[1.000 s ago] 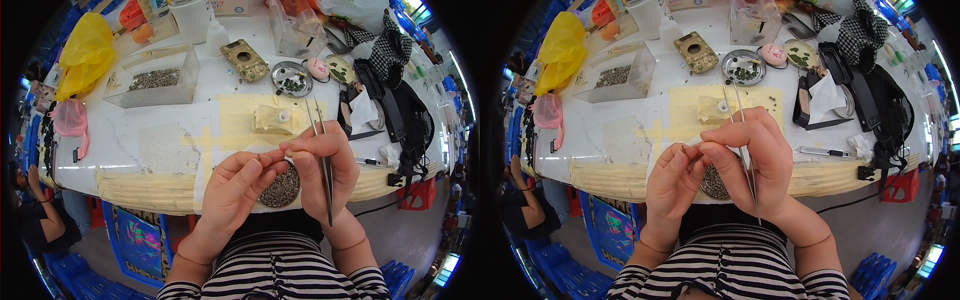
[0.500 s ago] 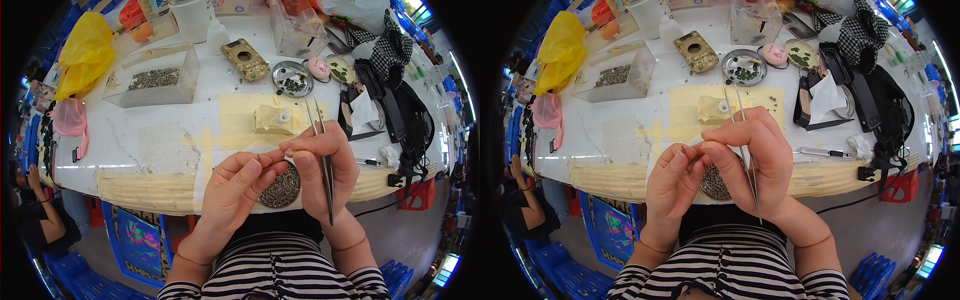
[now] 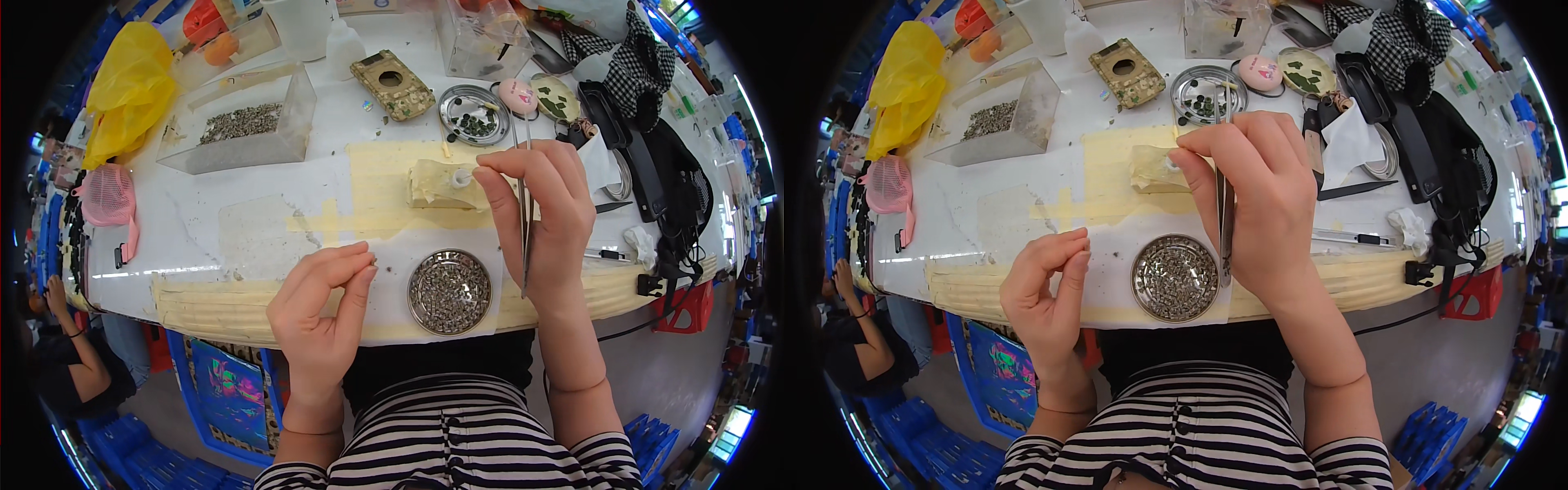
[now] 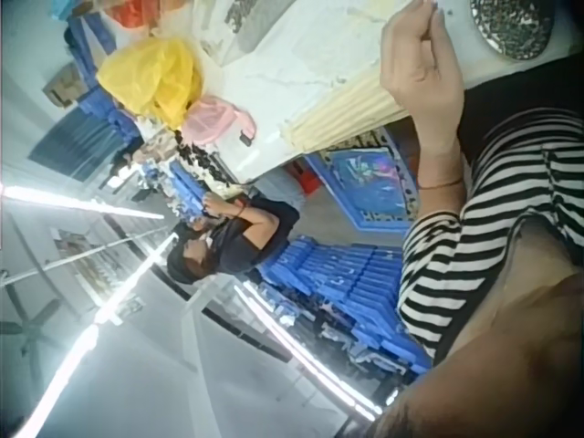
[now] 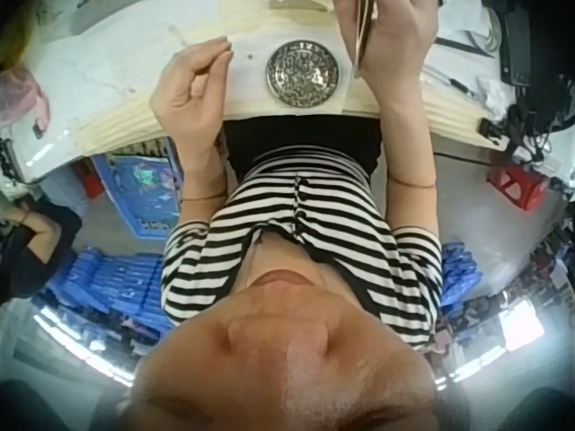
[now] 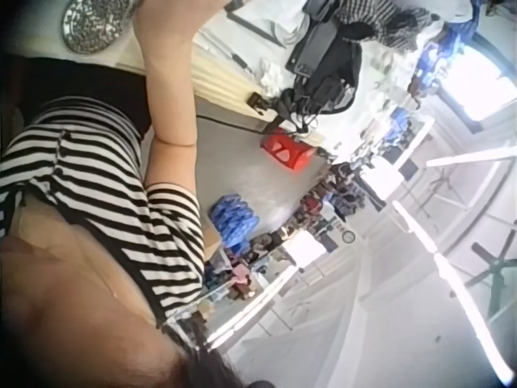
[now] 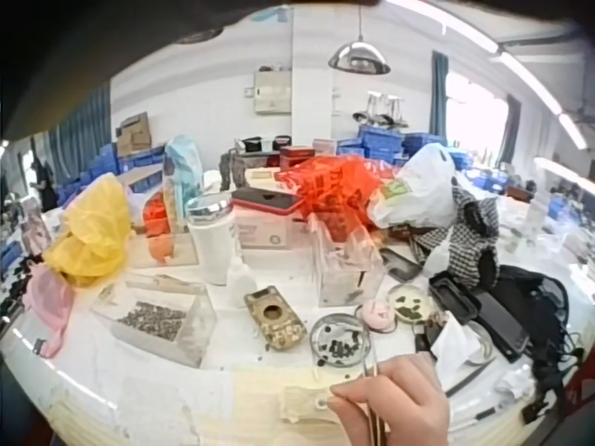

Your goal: Assembling small mechanical toy parts using tweezers at a workbench.

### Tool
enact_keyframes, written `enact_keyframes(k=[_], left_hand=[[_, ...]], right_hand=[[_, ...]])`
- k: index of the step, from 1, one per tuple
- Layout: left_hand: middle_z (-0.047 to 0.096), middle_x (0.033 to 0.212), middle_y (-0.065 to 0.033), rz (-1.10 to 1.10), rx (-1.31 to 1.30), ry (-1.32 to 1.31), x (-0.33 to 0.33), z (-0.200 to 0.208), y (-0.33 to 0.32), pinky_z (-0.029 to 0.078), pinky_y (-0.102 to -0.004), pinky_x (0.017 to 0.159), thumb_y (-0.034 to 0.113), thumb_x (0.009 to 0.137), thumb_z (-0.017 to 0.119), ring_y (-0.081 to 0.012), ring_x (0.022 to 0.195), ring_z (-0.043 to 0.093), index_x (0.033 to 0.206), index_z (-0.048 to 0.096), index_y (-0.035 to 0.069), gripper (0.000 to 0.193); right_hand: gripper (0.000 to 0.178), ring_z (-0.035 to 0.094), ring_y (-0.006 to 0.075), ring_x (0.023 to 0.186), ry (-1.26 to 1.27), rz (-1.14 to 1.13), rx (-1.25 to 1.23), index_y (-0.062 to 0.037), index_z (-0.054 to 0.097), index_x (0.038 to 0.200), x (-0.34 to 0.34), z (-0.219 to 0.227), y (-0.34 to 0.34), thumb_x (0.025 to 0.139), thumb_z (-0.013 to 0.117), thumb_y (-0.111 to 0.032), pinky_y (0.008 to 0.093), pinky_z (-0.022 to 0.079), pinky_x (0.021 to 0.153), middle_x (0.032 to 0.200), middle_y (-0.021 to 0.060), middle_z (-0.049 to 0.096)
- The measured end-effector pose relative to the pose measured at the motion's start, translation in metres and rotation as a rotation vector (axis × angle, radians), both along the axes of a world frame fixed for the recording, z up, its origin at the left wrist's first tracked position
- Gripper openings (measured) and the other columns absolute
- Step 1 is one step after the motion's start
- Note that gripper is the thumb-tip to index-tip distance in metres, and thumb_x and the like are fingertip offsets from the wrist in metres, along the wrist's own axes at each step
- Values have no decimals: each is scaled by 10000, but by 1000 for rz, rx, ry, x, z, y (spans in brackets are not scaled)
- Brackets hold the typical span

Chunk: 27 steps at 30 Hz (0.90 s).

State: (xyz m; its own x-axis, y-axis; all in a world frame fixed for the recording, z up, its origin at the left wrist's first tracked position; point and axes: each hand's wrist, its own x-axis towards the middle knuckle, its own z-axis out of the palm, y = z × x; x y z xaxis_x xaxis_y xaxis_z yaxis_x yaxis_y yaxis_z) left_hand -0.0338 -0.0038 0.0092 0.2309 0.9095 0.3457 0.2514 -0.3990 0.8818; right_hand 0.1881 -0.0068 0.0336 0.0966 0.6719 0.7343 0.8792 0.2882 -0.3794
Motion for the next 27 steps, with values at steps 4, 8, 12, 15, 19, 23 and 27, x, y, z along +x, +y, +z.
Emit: enact_keyframes(k=[4, 8, 12, 15, 19, 23, 27], left_hand=[[674, 916, -125, 80, 121, 222, -8, 1, -2, 517, -298, 660, -51, 797, 721, -217, 799, 635, 920, 705, -18, 129], [651, 880, -109, 56, 212, 336, -9, 0, -3, 497, -320, 653, -41, 761, 734, -249, 769, 604, 898, 695, -11, 146], [634, 871, -93, 26, 329, 440, -3, -2, 2, 481, -338, 651, -40, 747, 731, -249, 764, 577, 893, 689, -10, 155], [626, 860, -99, -20, 323, 464, 5, 3, 7, 468, -338, 649, -52, 747, 726, -253, 763, 567, 881, 686, -18, 144], [617, 839, -91, -79, 312, 450, 8, 5, 9, 457, -344, 637, -48, 736, 729, -252, 746, 556, 866, 681, -15, 143], [614, 833, -87, -92, 297, 448, 7, 6, 5, 453, -342, 636, -44, 735, 731, -253, 744, 554, 865, 681, -12, 143], [615, 833, -87, -66, 319, 491, 10, 4, 0, 457, -348, 634, -38, 735, 735, -253, 742, 555, 870, 684, -6, 147]], right_hand=[[193, 561, 264, 798, -45, 24, -64, -59, 685, 905, 0, -6, 1, 738, 783, -64, 346, 459, 682, 800, 78, 592], [261, 564, 255, 808, -54, 10, -8, -49, 701, 976, 1, -4, -3, 734, 796, -77, 341, 464, 693, 812, 76, 602], [290, 569, 245, 810, -17, 8, 9, -43, 706, 1013, 4, 3, -16, 739, 798, -65, 325, 466, 713, 821, 83, 605], [264, 580, 256, 834, 9, 2, 0, -40, 712, 1010, 6, 5, -28, 756, 780, -54, 323, 464, 742, 860, 102, 623], [233, 584, 266, 861, 41, -25, -38, -29, 712, 1005, 11, 7, -45, 776, 753, -41, 335, 461, 774, 884, 108, 633], [221, 583, 265, 875, 45, -58, -63, -23, 712, 1009, 17, 9, -58, 789, 722, -13, 333, 458, 794, 888, 105, 635], [219, 581, 264, 874, 57, -93, -62, -18, 710, 1010, 23, 7, -64, 792, 709, 4, 333, 459, 797, 895, 110, 634]])
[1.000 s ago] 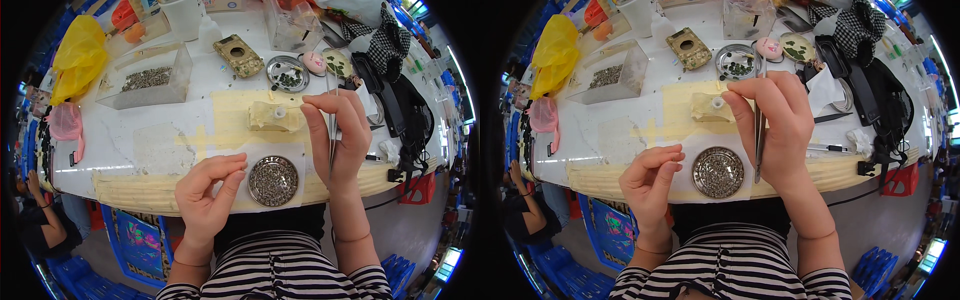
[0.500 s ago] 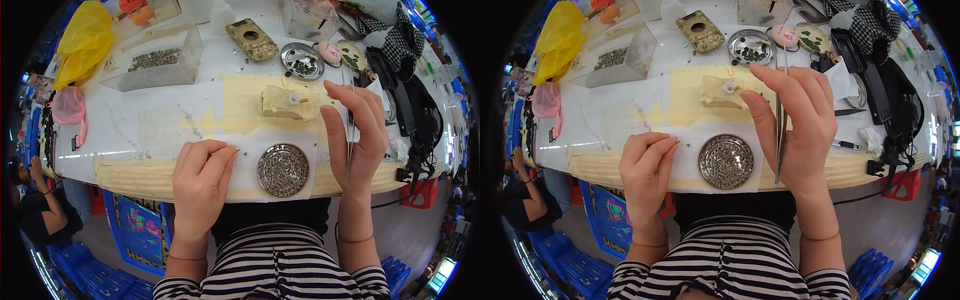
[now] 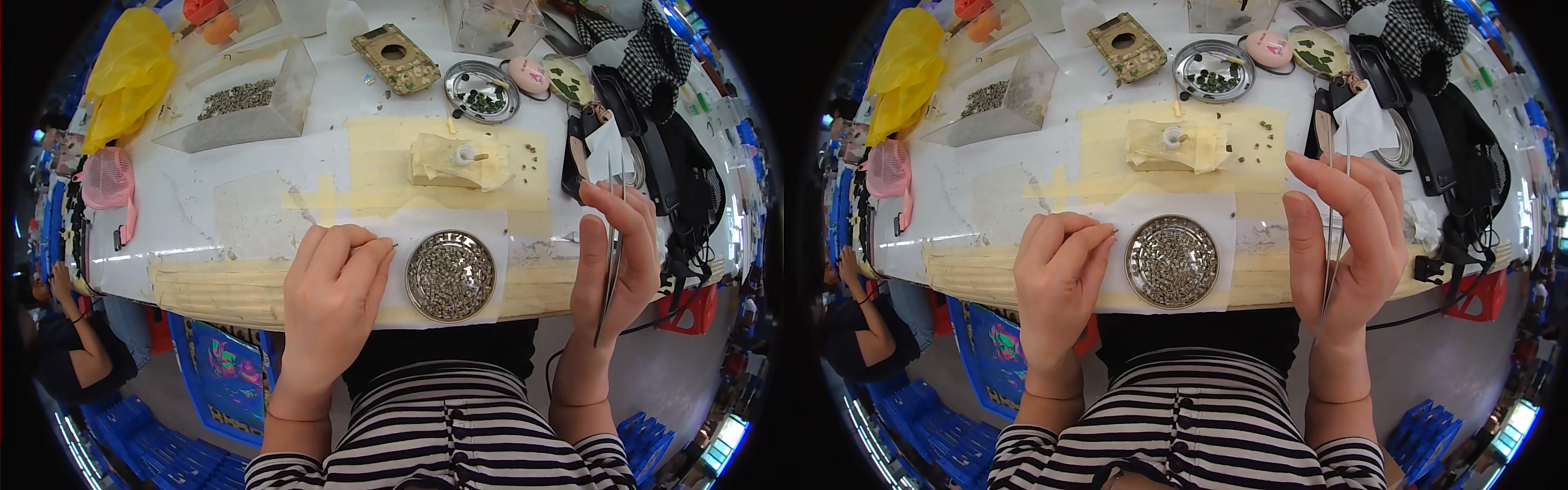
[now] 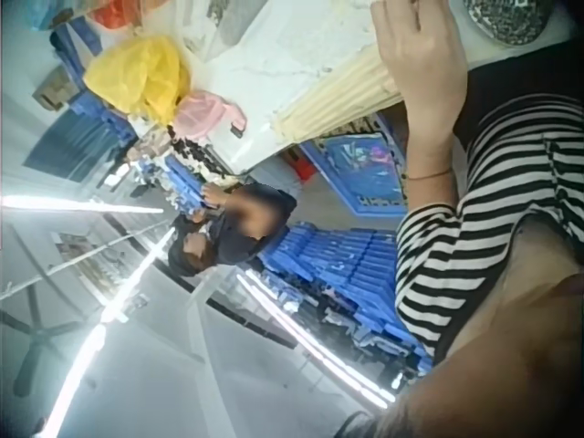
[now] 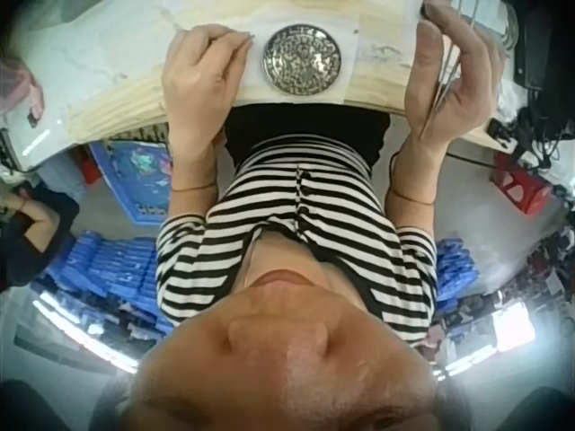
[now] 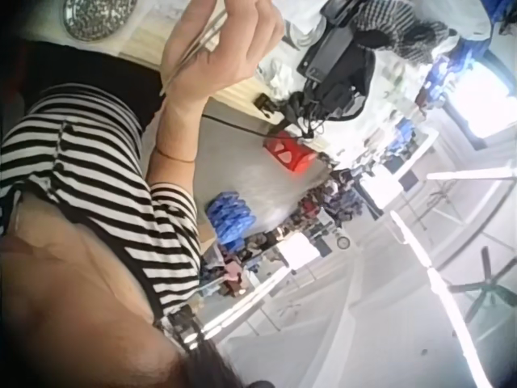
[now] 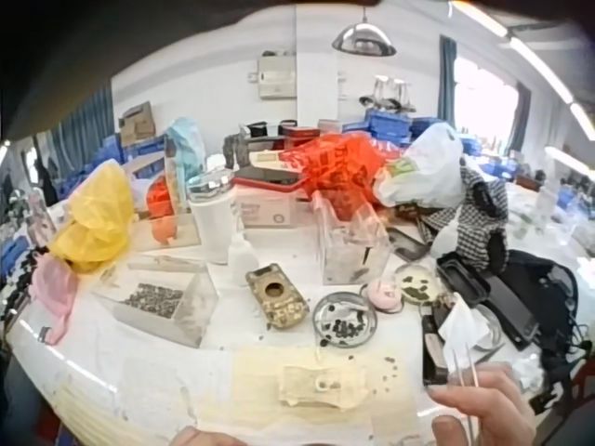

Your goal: Assembling small mechanical toy parts using tweezers at a workbench.

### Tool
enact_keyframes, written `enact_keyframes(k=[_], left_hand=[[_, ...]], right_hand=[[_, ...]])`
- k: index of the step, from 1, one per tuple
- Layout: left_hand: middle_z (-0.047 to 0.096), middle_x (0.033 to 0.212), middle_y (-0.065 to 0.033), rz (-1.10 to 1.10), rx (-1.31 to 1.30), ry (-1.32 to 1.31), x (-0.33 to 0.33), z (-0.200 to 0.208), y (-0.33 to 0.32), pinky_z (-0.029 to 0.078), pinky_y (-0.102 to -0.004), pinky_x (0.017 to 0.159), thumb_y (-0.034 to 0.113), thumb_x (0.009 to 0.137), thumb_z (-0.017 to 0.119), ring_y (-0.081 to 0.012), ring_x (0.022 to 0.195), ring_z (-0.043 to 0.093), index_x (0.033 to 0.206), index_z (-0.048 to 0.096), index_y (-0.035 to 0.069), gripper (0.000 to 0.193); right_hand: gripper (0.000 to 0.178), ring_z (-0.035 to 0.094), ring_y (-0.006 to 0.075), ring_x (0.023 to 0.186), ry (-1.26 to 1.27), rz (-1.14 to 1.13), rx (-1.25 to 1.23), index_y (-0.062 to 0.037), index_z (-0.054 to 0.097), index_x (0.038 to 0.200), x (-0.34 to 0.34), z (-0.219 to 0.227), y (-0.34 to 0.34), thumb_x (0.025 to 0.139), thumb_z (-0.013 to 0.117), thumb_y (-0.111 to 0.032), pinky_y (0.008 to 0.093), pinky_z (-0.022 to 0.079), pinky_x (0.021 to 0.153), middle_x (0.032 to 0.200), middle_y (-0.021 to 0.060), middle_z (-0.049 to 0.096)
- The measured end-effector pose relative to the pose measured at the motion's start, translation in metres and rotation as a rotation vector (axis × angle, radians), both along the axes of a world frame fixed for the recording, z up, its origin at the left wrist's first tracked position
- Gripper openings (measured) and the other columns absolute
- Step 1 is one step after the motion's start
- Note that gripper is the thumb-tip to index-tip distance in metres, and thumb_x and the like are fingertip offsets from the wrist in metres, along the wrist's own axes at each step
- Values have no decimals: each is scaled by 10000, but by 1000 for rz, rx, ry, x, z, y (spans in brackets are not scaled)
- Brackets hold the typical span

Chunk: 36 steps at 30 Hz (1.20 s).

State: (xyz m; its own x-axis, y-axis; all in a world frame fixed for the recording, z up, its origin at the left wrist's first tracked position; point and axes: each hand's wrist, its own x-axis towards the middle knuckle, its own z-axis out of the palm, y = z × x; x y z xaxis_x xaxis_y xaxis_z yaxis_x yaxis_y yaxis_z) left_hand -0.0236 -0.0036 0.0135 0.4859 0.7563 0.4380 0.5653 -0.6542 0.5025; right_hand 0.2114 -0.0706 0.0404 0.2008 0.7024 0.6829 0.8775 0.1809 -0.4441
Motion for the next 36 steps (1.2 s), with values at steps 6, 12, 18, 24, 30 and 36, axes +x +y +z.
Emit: enact_keyframes(k=[6, 12, 18, 24, 30, 36], left_hand=[[621, 852, -82, -19, 122, 64, -1, -8, -1, 463, -351, 615, -36, 718, 747, -246, 724, 558, 881, 683, 5, 179], [623, 848, -91, -10, 134, 87, 2, -6, -2, 469, -352, 628, -50, 724, 743, -257, 739, 568, 883, 676, -3, 179], [622, 851, -95, -63, 58, -25, 4, -3, 1, 470, -336, 650, -59, 729, 734, -252, 745, 571, 879, 671, -2, 172], [605, 857, -79, -360, -19, 36, 51, 27, 8, 470, -345, 664, -37, 734, 730, -251, 774, 573, 882, 657, 4, 169], [547, 833, -79, -467, 65, 267, 89, 19, 10, 471, -345, 676, 16, 762, 689, -250, 772, 547, 853, 618, 1, 117], [537, 824, -82, -469, 82, 300, 107, 14, 12, 472, -344, 675, 23, 766, 685, -248, 780, 546, 843, 619, 3, 103]], right_hand=[[214, 575, 260, 858, 32, -4, 14, -13, 707, 1007, 10, -4, -4, 796, 701, 19, 329, 457, 788, 896, 113, 632], [215, 569, 253, 839, 51, -11, 8, -10, 706, 1004, 15, -8, -9, 793, 704, 31, 316, 454, 764, 891, 109, 634], [207, 573, 245, 832, 69, -42, 5, -19, 711, 1000, 23, -14, -15, 797, 710, 24, 306, 456, 753, 866, 97, 635], [195, 572, 237, 821, 102, -31, -2, -24, 712, 993, 26, -19, -16, 802, 717, 16, 306, 457, 747, 856, 87, 634], [211, 563, 243, 826, 111, -64, 7, -29, 715, 995, 32, -33, -23, 788, 726, 17, 314, 460, 747, 849, 85, 622], [233, 563, 254, 829, 73, -44, 62, -23, 714, 994, 35, -34, -28, 763, 741, -4, 323, 460, 742, 858, 93, 620]])
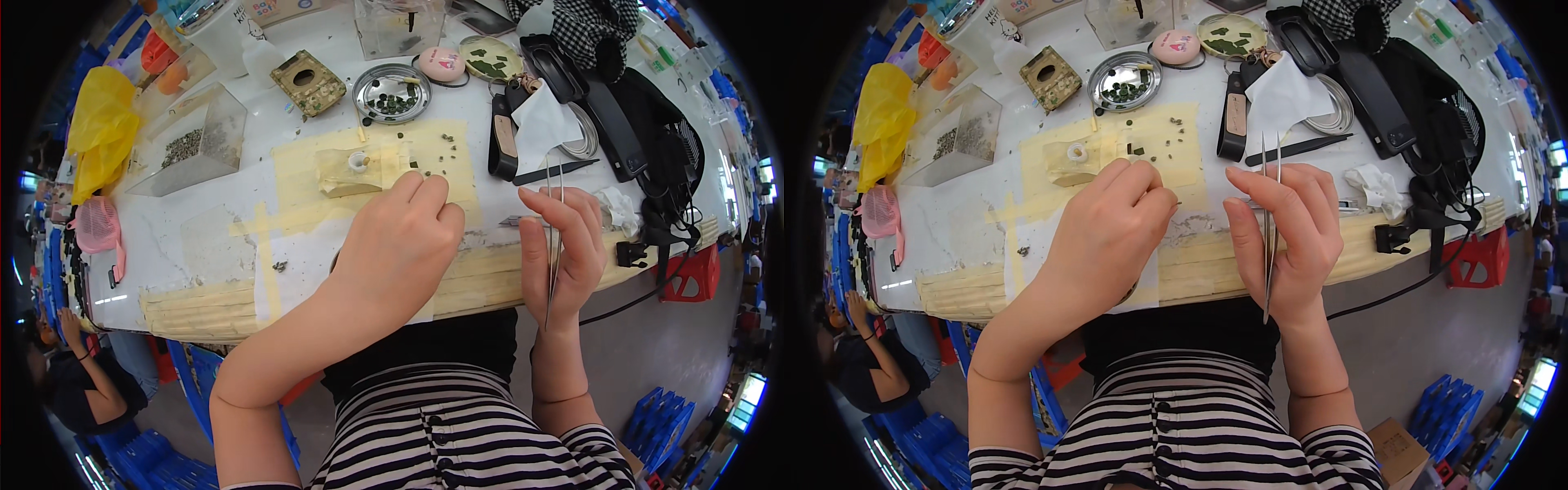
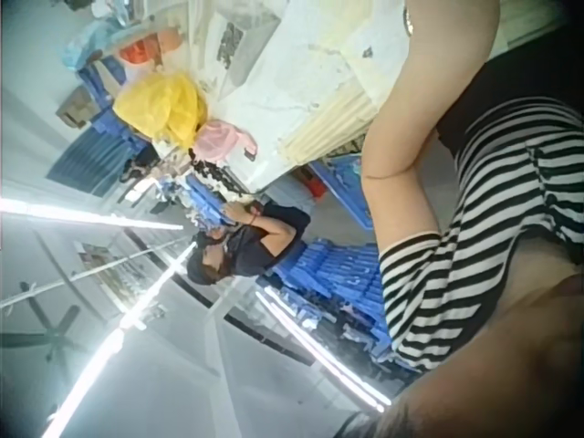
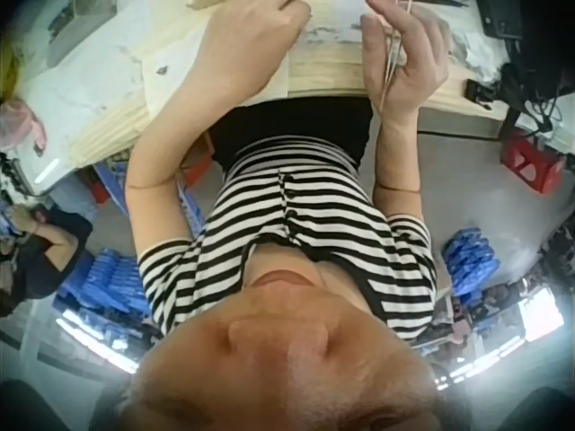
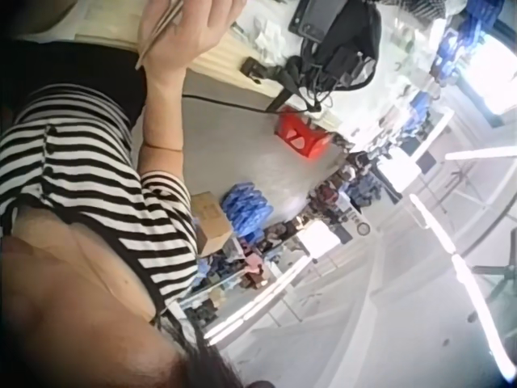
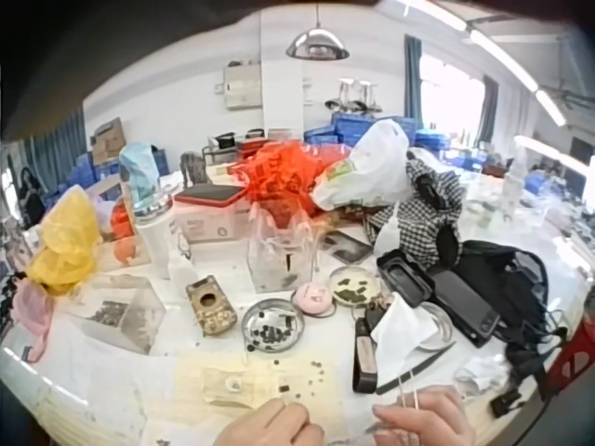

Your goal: Assembling small mechanical toy parts using tweezers at a workbench.

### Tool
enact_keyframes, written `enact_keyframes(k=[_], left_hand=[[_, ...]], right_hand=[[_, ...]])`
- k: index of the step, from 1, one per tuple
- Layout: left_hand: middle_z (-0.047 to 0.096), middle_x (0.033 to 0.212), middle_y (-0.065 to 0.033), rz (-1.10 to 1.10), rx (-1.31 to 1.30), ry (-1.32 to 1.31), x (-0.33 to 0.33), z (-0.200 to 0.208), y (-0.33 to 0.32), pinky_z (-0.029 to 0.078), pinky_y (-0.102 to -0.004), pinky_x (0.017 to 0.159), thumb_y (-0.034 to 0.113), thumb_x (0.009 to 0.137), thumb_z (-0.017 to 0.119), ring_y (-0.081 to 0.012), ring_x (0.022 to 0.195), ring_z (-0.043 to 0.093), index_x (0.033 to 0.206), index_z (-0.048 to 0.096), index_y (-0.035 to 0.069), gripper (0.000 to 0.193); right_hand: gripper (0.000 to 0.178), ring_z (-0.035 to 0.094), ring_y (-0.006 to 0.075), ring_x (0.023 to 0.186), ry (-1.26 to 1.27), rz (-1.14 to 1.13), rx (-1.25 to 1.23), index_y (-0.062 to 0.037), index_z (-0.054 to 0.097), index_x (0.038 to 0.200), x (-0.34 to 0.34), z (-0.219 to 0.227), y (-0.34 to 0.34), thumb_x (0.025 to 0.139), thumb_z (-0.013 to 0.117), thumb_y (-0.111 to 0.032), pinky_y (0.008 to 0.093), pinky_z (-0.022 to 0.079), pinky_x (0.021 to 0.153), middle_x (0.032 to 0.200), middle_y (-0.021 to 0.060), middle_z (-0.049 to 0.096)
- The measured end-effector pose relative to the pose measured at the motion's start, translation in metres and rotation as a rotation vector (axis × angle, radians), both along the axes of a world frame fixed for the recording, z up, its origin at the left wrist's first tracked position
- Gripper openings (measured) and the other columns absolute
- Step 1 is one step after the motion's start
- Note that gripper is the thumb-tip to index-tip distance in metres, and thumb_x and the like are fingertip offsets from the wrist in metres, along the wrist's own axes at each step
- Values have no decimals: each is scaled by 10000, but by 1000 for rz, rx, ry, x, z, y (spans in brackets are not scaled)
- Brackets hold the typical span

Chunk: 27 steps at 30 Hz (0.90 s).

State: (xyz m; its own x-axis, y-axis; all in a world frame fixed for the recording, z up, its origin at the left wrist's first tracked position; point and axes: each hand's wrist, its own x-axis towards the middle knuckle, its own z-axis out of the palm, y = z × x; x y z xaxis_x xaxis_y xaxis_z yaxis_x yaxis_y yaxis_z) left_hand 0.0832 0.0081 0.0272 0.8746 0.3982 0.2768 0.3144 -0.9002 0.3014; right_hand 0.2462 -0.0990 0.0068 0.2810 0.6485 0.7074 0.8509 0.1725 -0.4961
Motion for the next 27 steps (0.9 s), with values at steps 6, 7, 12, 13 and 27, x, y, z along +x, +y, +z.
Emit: enact_keyframes(k=[6, 7, 12, 13, 27], left_hand=[[597, 810, -75, 47, -184, -210, -10, 6, -2, 474, -307, 640, -3, 787, 714, -199, 719, 584, 869, 673, 6, 92], [613, 820, -72, 64, -283, -253, -13, 8, -4, 469, -291, 626, -13, 796, 710, -177, 714, 586, 876, 678, 0, 87], [661, 861, -71, 172, -852, -508, -44, 12, -20, 426, -207, 562, -20, 857, 664, -82, 722, 565, 901, 690, -15, 51], [675, 876, -81, 179, -1064, -585, -51, 9, -22, 430, -207, 556, -8, 875, 658, -81, 694, 560, 918, 690, -15, 54], [695, 1006, -140, -104, -2121, -1140, -76, -24, -25, 439, -195, 626, 120, 1006, 540, -101, 734, 548, 1087, 647, -13, 189]], right_hand=[[242, 581, 259, 832, 132, 69, -75, -7, 696, 1004, 0, 1, -9, 782, 755, -84, 326, 476, 743, 863, 102, 627], [250, 587, 259, 833, 257, 85, -81, -5, 691, 1003, -6, 2, -10, 784, 759, -107, 328, 482, 742, 857, 100, 632], [294, 628, 265, 905, -36, 114, -205, -43, 672, 1036, 1, 4, -10, 782, 757, -163, 352, 511, 758, 890, 67, 687], [302, 633, 267, 928, -187, 126, -219, -54, 670, 1047, 8, 2, -8, 778, 754, -161, 361, 514, 767, 906, 57, 697], [310, 608, 288, 982, -460, 167, -408, -30, 659, 1066, 13, 23, -1, 757, 659, -50, 387, 508, 837, 1008, 82, 649]])
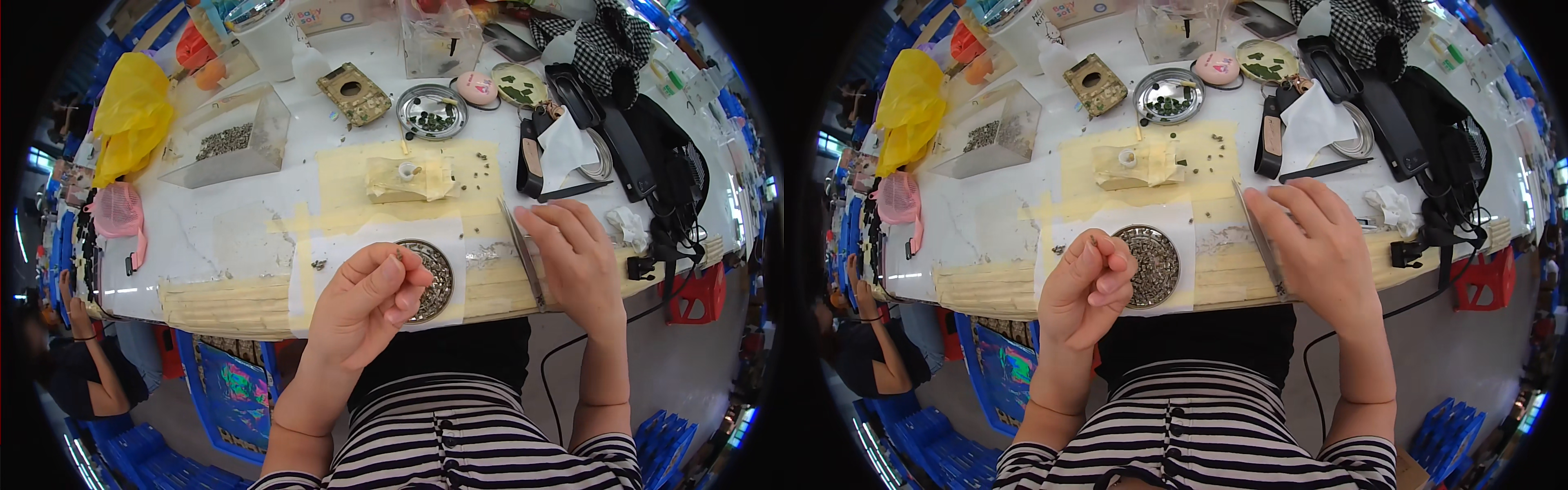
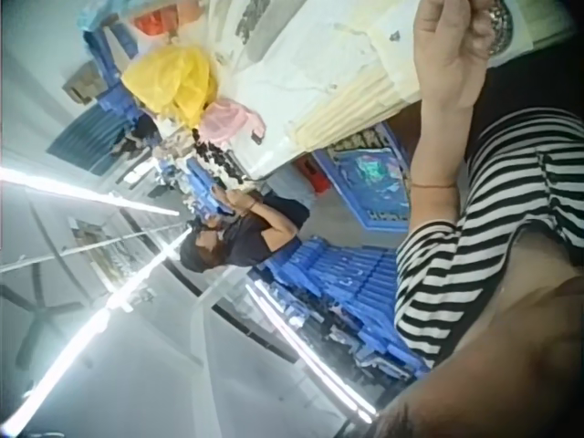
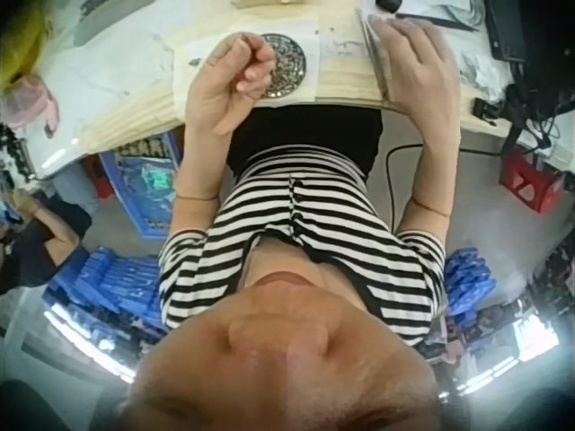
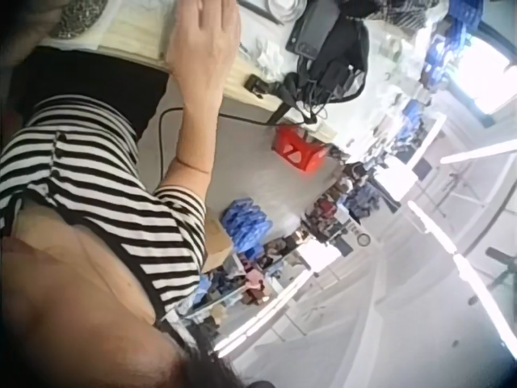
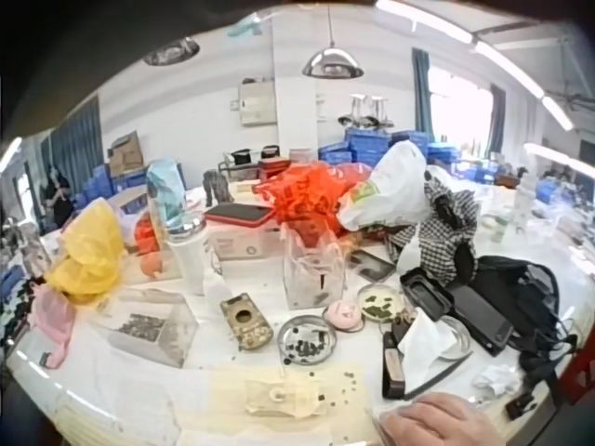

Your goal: Assembling small mechanical toy parts using tweezers at a workbench.

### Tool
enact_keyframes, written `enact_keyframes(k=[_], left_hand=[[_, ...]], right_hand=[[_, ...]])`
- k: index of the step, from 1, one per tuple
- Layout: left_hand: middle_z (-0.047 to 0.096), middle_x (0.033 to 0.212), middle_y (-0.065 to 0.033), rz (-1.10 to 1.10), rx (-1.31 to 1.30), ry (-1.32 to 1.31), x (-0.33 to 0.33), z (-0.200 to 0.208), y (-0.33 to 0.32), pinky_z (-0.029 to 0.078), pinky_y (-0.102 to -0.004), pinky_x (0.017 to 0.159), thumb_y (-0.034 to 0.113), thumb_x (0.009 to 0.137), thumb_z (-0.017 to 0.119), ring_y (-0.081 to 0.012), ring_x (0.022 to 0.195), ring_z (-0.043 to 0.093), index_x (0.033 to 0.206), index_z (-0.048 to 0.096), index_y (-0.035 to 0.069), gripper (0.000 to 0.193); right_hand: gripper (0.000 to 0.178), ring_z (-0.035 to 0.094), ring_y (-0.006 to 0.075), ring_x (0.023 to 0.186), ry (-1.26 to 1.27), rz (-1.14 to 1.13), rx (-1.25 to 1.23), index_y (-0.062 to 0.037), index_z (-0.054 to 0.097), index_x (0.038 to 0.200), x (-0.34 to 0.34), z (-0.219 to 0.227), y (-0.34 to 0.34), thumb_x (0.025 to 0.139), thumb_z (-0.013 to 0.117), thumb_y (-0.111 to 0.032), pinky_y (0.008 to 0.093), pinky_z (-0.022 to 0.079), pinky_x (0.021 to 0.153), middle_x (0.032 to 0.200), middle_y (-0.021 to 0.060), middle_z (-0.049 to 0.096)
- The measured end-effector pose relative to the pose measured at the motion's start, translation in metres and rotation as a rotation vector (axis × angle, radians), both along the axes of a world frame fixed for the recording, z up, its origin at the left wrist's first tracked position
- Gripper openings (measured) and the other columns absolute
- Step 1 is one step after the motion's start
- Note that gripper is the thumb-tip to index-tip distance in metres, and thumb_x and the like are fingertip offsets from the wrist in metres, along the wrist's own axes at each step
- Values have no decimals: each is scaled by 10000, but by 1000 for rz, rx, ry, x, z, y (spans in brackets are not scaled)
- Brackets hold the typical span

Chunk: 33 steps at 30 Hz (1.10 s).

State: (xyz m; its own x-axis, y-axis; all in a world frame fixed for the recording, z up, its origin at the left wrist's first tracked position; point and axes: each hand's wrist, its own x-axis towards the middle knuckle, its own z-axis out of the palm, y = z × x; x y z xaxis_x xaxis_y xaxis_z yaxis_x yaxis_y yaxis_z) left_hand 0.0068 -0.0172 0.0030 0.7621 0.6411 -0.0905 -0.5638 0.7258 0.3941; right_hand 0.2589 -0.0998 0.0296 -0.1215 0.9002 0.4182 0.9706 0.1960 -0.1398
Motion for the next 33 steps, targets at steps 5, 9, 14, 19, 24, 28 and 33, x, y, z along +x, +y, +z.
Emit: enact_keyframes(k=[5, 9, 14, 19, 24, 28, 33], left_hand=[[683, 1023, -124, -38, -24, -87, -2, -4, 4, 429, -196, 634, 131, 1016, 523, -92, 771, 534, 1114, 639, -12, 209], [679, 1024, -115, -48, -54, -106, -2, -3, 5, 427, -199, 639, 145, 1017, 525, -91, 777, 534, 1120, 639, -9, 217], [604, 1008, -106, -23, -87, -101, -4, 0, 4, 447, -154, 626, 142, 1026, 497, -107, 788, 486, 1115, 635, -11, 225], [634, 1003, -109, 8, -89, -65, -6, 3, 2, 451, -172, 638, 146, 1018, 516, -105, 785, 519, 1109, 640, -17, 224], [693, 997, -110, 59, -48, 21, -5, 7, -1, 477, -199, 675, 132, 993, 574, -99, 785, 595, 1098, 655, 0, 187], [632, 969, -102, 172, 149, 207, -1, 12, -11, 415, -192, 641, 159, 1020, 517, -106, 793, 506, 1100, 618, -29, 228], [636, 957, -95, 184, 110, 203, -1, 12, -13, 412, -195, 649, 164, 1020, 520, -105, 795, 514, 1099, 613, -28, 227]], right_hand=[[294, 579, 280, 848, 65, -175, -17, 0, 659, 1045, 14, 1, -26, 756, 705, -18, 390, 480, 735, 929, 88, 619], [231, 557, 284, 828, 144, -192, -36, 7, 643, 972, 20, -5, -30, 753, 711, -21, 393, 456, 733, 892, 85, 598], [136, 518, 306, 804, 222, -193, -146, 1, 593, 889, 25, 1, -23, 784, 679, 3, 389, 423, 759, 845, 96, 562], [105, 535, 267, 713, 282, -220, -42, 4, 590, 920, 23, 1, -25, 831, 636, 34, 347, 432, 658, 832, 103, 578], [294, 552, 176, 582, 327, 15, 187, -32, 698, 1030, -26, 31, -12, 751, 662, 54, 279, 419, 502, 757, 69, 584], [444, 558, 150, 583, 161, 177, 240, -101, 740, 1076, -49, 42, -4, 640, 683, -33, 273, 419, 483, 771, 25, 575], [441, 570, 134, 605, 116, 179, 258, -116, 740, 1076, -57, 36, 0, 642, 688, -54, 266, 426, 482, 777, 13, 571]])
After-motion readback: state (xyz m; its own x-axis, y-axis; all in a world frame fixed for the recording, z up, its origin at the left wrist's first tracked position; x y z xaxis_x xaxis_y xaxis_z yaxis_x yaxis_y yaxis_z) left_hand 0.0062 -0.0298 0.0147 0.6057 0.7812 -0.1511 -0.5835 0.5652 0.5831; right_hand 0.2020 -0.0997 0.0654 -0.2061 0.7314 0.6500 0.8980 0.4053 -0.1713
